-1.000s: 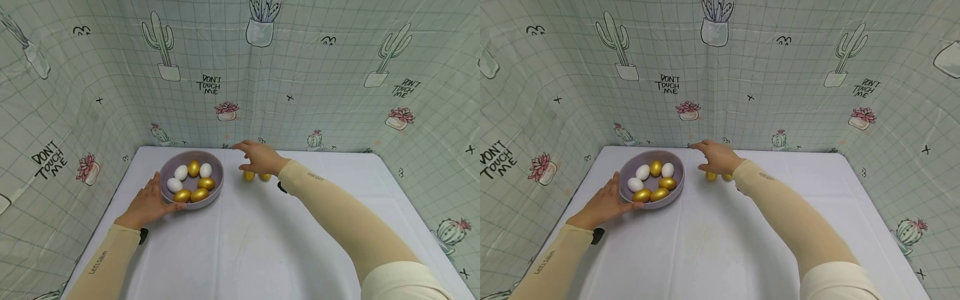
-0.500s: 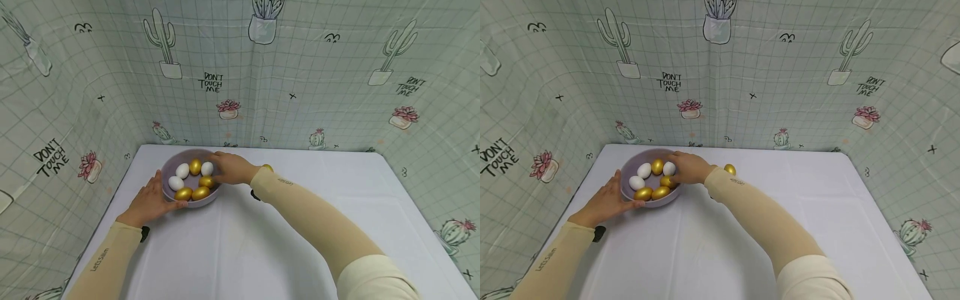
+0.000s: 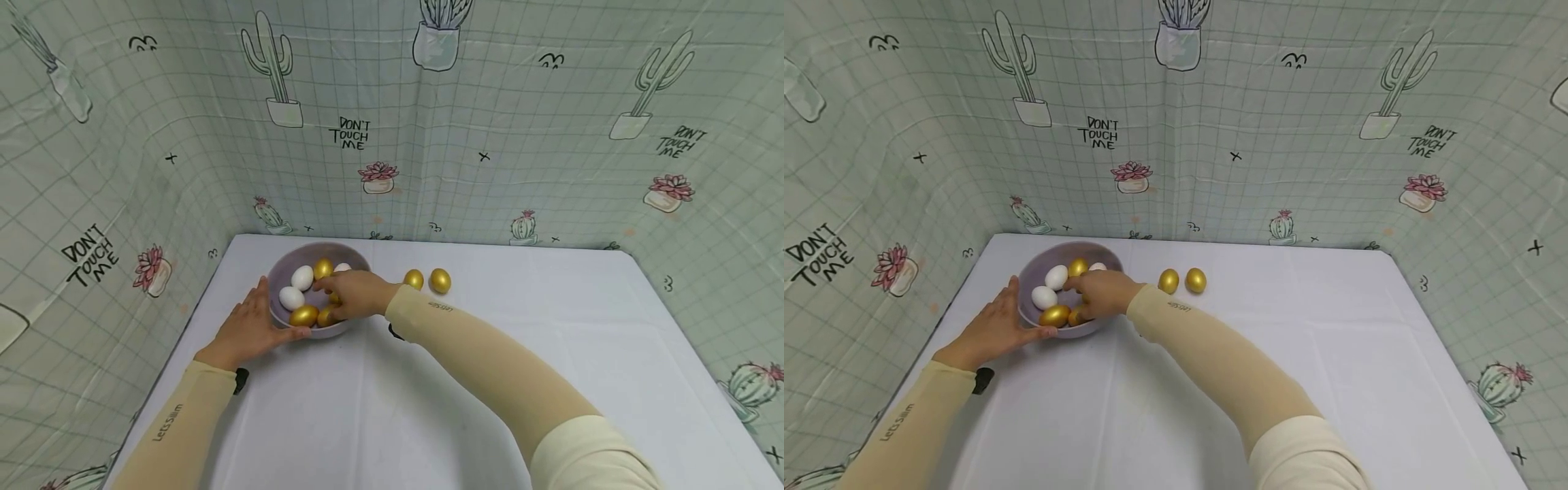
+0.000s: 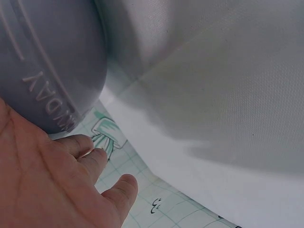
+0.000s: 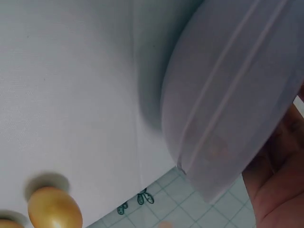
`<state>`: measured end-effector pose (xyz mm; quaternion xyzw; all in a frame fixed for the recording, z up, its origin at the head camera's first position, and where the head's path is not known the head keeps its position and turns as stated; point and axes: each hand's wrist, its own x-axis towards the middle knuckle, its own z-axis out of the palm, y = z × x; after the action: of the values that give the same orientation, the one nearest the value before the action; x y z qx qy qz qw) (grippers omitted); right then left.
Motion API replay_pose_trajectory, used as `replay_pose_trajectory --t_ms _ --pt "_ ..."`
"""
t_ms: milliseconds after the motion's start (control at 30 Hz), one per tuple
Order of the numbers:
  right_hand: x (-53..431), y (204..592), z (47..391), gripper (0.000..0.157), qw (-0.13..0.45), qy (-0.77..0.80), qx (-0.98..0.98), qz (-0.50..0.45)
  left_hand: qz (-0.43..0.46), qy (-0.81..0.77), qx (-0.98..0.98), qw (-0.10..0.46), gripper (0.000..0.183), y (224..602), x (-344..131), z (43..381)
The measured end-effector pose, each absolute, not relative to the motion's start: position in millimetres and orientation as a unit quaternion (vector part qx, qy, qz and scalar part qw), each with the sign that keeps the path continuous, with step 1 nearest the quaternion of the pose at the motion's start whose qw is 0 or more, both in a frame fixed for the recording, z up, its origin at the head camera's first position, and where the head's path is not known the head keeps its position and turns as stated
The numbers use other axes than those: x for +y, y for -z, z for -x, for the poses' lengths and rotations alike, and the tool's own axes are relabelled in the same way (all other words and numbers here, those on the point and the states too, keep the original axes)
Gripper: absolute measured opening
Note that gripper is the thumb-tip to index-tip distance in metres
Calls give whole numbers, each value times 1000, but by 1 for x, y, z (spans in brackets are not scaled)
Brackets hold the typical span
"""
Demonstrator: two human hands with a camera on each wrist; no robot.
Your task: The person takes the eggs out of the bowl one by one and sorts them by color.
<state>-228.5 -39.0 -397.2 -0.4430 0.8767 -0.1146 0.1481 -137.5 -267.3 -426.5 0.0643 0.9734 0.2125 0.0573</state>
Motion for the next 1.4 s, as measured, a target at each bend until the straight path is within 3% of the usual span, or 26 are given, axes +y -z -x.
replay_pose_trajectory --t_ms 300,633,1000,1400 --pt "-42 398 227 47 156 95 881 436 -67 -210 974 52 136 428 -267 138" --pt "-51 401 227 49 142 65 893 422 -69 -205 975 57 135 427 -267 138" --pt "-52 407 229 40 128 54 899 416 -69 -203 975 55 134 427 -268 138" --pt "-55 410 231 38 141 76 894 417 -68 -205 975 60 134 428 -268 138"
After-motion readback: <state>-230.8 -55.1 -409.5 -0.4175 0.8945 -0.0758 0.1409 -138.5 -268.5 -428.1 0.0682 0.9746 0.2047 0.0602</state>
